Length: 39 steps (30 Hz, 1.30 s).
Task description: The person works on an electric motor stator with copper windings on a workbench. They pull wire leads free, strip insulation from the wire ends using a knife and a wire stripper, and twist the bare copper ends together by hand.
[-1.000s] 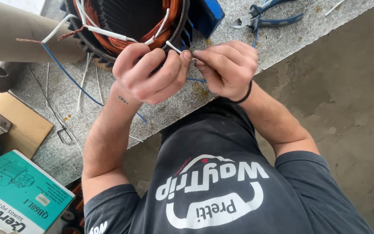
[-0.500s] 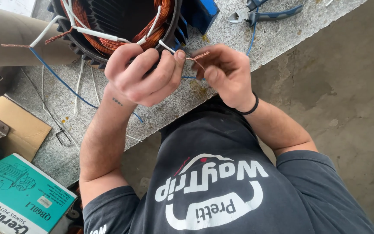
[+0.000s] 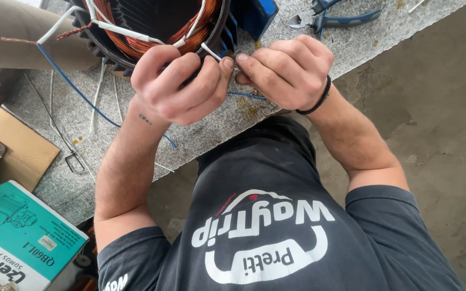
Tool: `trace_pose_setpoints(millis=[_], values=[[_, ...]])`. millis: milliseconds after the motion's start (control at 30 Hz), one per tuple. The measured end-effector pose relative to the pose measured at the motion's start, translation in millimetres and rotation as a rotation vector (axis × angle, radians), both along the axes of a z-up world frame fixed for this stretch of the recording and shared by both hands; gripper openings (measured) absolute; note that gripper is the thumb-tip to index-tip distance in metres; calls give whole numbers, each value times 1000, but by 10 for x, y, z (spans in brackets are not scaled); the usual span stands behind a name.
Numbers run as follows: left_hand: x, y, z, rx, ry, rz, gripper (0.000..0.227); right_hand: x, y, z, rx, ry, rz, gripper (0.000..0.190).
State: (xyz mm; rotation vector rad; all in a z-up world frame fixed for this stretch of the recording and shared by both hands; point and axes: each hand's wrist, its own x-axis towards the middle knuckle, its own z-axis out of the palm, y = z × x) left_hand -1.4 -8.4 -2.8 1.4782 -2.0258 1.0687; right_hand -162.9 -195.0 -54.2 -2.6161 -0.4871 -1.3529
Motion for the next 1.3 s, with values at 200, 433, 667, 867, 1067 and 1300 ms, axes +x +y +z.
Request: trace_pose_setpoints(millis=[200, 433, 667, 867, 1067, 1300], values=[[31, -10, -90, -46, -22, -17, 13, -13, 198, -76, 267, 39, 9, 10], [2, -64, 112, -4, -52, 18, 15, -172, 438, -329, 1950, 626, 432, 26], [23, -50, 63, -8, -38, 2, 17, -262, 315, -113, 1888, 733, 466, 40], [-18, -56, 64, -23, -20, 23, 16, -93, 142, 31, 308, 96, -85, 33], [3, -60, 80, -30, -38, -4, 14, -70, 88, -74, 163, 18, -15, 21], [9, -65, 75, -34, -63, -5, 17, -257, 417, -445, 1602, 511, 338, 17]])
